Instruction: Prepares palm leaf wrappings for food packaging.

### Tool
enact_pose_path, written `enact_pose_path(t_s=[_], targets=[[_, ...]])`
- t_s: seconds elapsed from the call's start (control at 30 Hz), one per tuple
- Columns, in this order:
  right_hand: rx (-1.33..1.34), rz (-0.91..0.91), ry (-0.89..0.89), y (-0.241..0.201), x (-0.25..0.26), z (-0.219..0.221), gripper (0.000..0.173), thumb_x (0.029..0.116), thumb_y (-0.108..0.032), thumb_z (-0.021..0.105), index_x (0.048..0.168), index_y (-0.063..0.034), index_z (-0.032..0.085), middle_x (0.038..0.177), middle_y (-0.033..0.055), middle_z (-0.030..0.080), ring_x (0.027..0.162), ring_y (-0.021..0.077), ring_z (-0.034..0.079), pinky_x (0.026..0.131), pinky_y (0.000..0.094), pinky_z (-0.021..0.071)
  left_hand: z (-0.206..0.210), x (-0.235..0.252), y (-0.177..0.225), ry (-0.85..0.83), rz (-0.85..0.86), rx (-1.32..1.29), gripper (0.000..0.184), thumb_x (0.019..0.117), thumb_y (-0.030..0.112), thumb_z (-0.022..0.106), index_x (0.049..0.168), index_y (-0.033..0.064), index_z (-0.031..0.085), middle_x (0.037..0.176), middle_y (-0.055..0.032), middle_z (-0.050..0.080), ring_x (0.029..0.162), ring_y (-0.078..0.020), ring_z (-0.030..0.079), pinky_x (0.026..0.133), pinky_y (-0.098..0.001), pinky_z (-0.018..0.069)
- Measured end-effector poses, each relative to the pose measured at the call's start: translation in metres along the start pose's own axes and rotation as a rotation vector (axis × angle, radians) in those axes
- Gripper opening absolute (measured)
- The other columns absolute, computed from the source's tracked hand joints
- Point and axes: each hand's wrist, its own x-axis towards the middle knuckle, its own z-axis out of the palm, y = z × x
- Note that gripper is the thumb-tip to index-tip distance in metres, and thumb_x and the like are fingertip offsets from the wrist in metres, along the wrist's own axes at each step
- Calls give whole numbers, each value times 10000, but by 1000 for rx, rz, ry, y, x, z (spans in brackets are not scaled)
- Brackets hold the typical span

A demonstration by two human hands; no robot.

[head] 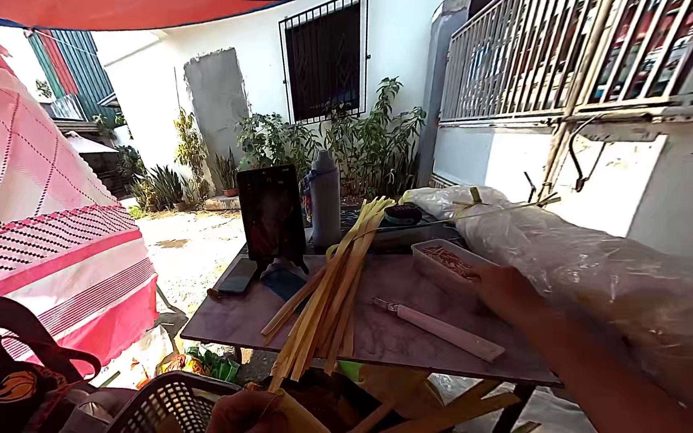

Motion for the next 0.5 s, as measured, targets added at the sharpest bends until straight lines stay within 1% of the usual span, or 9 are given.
enact_pose_path(t_s=[0.1, 0.2, 0.3, 0.4, 0.5], targets=[[-59, 23, -81, 6, 18, 1, 248, 1031, -18, 552, 1180, 153, 653, 1212, 395, 618, 1206, 564, 565, 1011, 684, 417, -2, 1, 5, 73, 9, -4, 190, 940, 134, 693, 1030, 255, 810, 878, 107, 768, 697, 53, 674, 627, -128, 556], [-103, 74, -140, 13, 37, 5, 248, 1024, -31, 571, 1167, 152, 660, 1253, 388, 606, 1235, 554, 552, 1019, 691, 406, -11, 2, 6, 86, 32, -10, 169, 934, 174, 704, 1026, 267, 811, 865, 109, 762, 675, 69, 649, 616, -106, 529], [-124, 81, -137, 11, 50, 1, 213, 993, -14, 602, 1092, 160, 675, 1215, 393, 616, 1207, 558, 567, 982, 708, 424, -15, 1, 5, 88, 32, -30, 174, 932, 161, 706, 1028, 260, 812, 868, 101, 764, 671, 70, 645, 615, -103, 523], [-102, 75, -109, 3, 50, 0, 212, 989, -35, 619, 1067, 151, 685, 1178, 387, 635, 1180, 558, 585, 961, 708, 437, -16, -1, 1, 104, 16, -59, 177, 927, 136, 703, 1009, 247, 815, 850, 92, 761, 658, 66, 642, 599, -105, 519], [-35, 84, -57, 2, 43, 0, 216, 993, -40, 618, 1075, 147, 691, 1184, 396, 628, 1182, 569, 577, 966, 717, 426, -18, -1, -4, 92, 4, -69, 161, 927, 155, 711, 1016, 242, 813, 859, 87, 763, 660, 61, 644, 601, -109, 522]])
